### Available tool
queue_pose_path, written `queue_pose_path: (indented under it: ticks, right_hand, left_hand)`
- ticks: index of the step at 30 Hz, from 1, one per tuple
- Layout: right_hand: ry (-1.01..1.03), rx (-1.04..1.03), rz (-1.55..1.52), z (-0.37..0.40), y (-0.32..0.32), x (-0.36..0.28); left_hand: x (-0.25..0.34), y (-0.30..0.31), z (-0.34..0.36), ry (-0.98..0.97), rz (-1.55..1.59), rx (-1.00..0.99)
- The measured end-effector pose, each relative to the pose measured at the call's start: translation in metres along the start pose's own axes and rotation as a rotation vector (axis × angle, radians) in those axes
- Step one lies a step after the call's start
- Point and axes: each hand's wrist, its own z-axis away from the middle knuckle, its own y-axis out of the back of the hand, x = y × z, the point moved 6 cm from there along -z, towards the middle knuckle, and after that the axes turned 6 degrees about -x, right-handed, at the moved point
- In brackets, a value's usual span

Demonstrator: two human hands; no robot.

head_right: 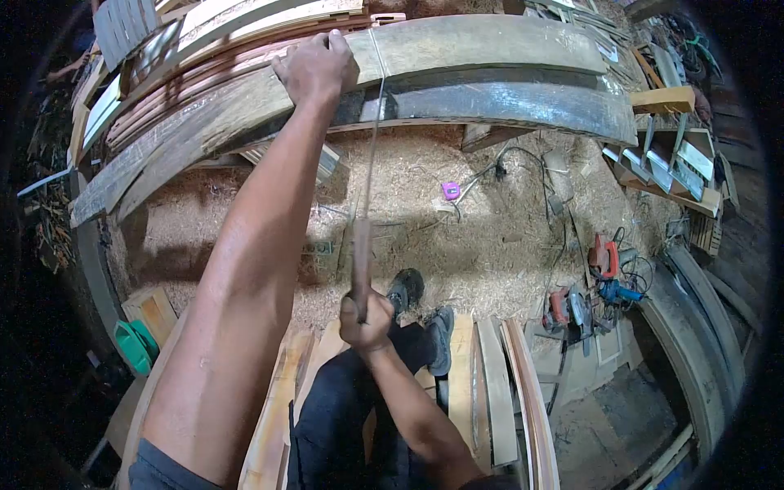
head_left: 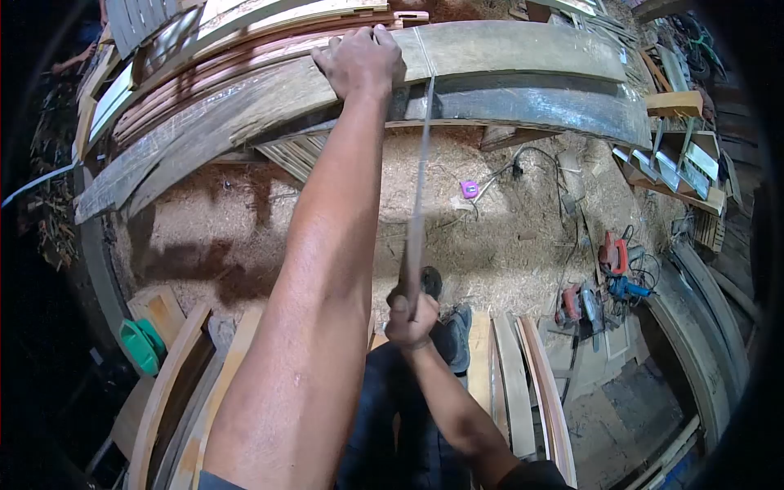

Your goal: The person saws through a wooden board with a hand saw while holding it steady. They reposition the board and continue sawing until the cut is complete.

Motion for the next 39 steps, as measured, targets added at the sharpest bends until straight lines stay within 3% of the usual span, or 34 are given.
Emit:
queue_pose_path:
  ticks: [1,5,8,13,16,23,28,33,36,39]
  right_hand:
    - [-0.041,0.062,0.011,0.005,0.009,0.0]
    - [0.013,0.206,-0.462,-0.01,0.047,-0.025]
    - [-0.104,0.199,-0.421,-0.042,0.057,-0.015]
    - [-0.129,0.091,-0.282,-0.077,0.041,0.001]
    - [-0.106,0.158,-0.268,-0.057,0.033,0.005]
    - [-0.157,0.266,-0.41,-0.056,0.014,-0.001]
    - [-0.121,0.164,-0.421,-0.122,0.014,0.014]
    - [-0.217,0.042,-0.39,-0.076,0.03,-0.004]
    - [-0.254,0.181,-0.548,-0.064,0.024,-0.006]
    - [-0.308,0.224,-0.592,-0.112,0.013,-0.007]
  left_hand:
    - [0.001,0.002,-0.002,-0.005,-0.003,0.008]
    - [0.001,0.002,0.001,-0.038,-0.027,0.102]
    - [0.006,-0.003,-0.001,-0.093,-0.083,-0.05]
    - [0.008,-0.005,-0.003,-0.197,-0.069,-0.064]
    - [0.012,-0.004,-0.002,-0.266,-0.026,-0.012]
    - [0.013,-0.002,-0.002,-0.214,-0.035,-0.063]
    - [0.01,-0.002,-0.003,-0.147,-0.058,-0.039]
    - [0.011,-0.001,-0.004,-0.118,0.007,-0.055]
    - [0.011,-0.003,-0.004,-0.095,-0.014,-0.05]
    - [0.01,-0.002,-0.004,-0.059,0.0,-0.041]
